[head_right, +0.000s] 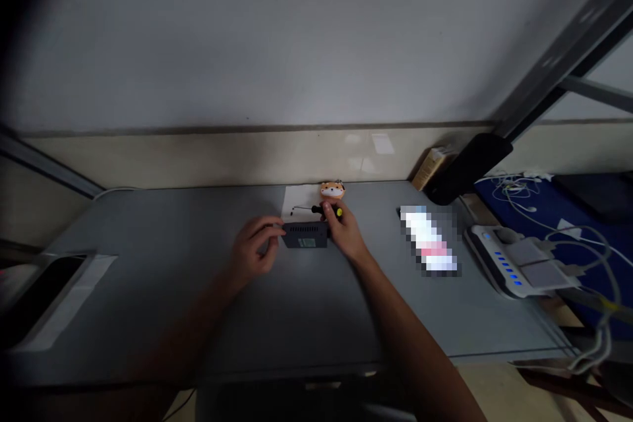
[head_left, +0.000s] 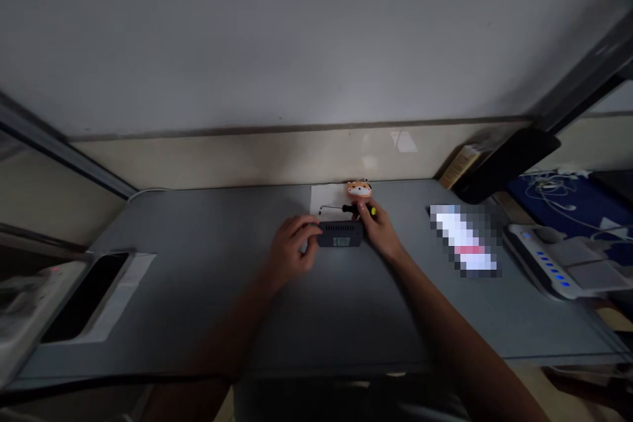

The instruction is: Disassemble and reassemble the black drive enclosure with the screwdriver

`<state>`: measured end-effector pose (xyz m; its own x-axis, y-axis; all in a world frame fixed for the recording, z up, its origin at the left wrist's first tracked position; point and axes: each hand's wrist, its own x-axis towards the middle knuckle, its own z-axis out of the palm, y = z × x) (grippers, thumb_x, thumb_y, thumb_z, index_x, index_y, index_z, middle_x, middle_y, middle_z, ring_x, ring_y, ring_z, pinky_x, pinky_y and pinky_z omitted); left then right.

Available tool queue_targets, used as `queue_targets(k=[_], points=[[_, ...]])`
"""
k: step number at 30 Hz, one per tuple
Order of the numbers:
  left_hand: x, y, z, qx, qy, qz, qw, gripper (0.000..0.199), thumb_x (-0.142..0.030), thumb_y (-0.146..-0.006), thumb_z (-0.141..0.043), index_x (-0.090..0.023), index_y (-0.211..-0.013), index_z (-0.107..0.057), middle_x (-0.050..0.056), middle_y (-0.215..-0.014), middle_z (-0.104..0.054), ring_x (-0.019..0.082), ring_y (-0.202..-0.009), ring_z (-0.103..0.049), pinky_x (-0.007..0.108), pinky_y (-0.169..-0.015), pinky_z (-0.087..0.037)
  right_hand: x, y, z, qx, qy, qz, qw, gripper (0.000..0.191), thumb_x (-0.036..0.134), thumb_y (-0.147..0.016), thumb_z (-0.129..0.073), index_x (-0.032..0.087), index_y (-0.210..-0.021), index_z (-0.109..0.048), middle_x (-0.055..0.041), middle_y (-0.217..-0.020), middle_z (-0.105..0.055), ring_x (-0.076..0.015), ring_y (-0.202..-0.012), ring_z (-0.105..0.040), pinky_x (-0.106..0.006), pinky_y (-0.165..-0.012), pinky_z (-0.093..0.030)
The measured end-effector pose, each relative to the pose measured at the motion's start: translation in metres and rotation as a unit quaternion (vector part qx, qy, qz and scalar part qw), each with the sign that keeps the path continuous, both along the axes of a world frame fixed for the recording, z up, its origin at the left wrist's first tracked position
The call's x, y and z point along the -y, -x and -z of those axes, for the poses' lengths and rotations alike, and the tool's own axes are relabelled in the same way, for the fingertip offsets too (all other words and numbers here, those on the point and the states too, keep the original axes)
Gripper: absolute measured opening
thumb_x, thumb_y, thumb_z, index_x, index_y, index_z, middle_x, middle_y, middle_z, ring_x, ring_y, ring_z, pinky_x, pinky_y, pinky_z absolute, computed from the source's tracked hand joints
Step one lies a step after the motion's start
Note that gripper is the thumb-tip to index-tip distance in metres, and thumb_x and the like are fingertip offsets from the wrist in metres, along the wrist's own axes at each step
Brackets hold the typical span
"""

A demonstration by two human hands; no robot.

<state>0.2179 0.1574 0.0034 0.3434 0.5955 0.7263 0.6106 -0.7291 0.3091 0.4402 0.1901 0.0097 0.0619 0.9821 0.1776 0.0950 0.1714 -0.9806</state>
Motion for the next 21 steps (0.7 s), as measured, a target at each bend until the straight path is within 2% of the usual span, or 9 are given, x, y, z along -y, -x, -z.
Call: queue_targets(k=[3,7,10,14,17,21], points=[[0.003,-0.005,-0.004,-0.011,-0.007,-0.008,1.0,0.028,-0.01,-0.094,-0.052,-0.023,-0.109,-0.072,0.008,-0.113,-0.077,0.022,-0.102,-0.073,0.038,-0.091,-0.058,-0.001,-0.001,0.0,-0.009,0.008,0.003,1.0,0.064,0.085,-0.076,-0.062,0.022,-0.087,-0.068,0.0006,-0.067,-0.063,-0.0161,-0.062,-0.054,-0.03,-0.062,-0.045],[0.006,-0.015,-0.006,-0.065,0.033,0.032,0.997,0.033,-0.016,-0.099,-0.053,-0.026,-0.125,-0.071,0.008,-0.123,-0.076,0.024,-0.113,-0.07,0.041,-0.099,-0.056,-0.002,-0.006,-0.005,-0.065,0.038,0.046,0.996,0.059,0.082,-0.076,-0.063,0.023,-0.084,-0.068,0.0016,-0.064,-0.063,-0.0148,-0.058,-0.052,-0.027,-0.055,-0.04],[0.006,-0.016,-0.006,-0.062,0.043,0.035,0.997,0.032,-0.014,-0.099,-0.052,-0.026,-0.12,-0.072,0.008,-0.117,-0.077,0.024,-0.109,-0.07,0.041,-0.097,-0.056,-0.004,-0.013,-0.009,-0.127,0.05,0.074,0.988,0.053,0.076,-0.076,-0.064,0.023,-0.079,-0.066,0.0014,-0.061,-0.059,-0.0138,-0.055,-0.049,-0.027,-0.051,-0.036],[0.005,-0.01,-0.006,-0.056,0.041,0.016,0.997,0.028,-0.014,-0.095,-0.055,-0.025,-0.114,-0.073,0.009,-0.114,-0.076,0.025,-0.106,-0.07,0.043,-0.095,-0.056,-0.004,-0.026,-0.014,-0.187,0.029,0.085,0.978,0.04,0.064,-0.075,-0.063,0.025,-0.07,-0.055,0.0021,-0.062,-0.052,-0.0121,-0.051,-0.043,-0.027,-0.047,-0.034],[0.005,-0.011,-0.005,-0.062,0.022,0.002,0.998,0.023,-0.017,-0.097,-0.056,-0.025,-0.111,-0.073,0.008,-0.113,-0.076,0.025,-0.106,-0.07,0.042,-0.095,-0.055,-0.003,-0.033,-0.019,-0.222,0.008,0.08,0.972,0.032,0.053,-0.07,-0.063,0.026,-0.064,-0.048,0.0008,-0.065,-0.05,-0.012,-0.052,-0.04,-0.028,-0.045,-0.035],[0.005,-0.018,-0.003,-0.078,-0.012,-0.006,0.997,0.019,-0.019,-0.101,-0.057,-0.026,-0.107,-0.073,0.006,-0.111,-0.078,0.022,-0.106,-0.072,0.039,-0.094,-0.053,0.0,-0.034,-0.024,-0.257,0.004,0.085,0.963,0.026,0.044,-0.063,-0.061,0.026,-0.058,-0.043,0.0007,-0.06,-0.044,-0.0126,-0.052,-0.035,-0.027,-0.042,-0.028]])
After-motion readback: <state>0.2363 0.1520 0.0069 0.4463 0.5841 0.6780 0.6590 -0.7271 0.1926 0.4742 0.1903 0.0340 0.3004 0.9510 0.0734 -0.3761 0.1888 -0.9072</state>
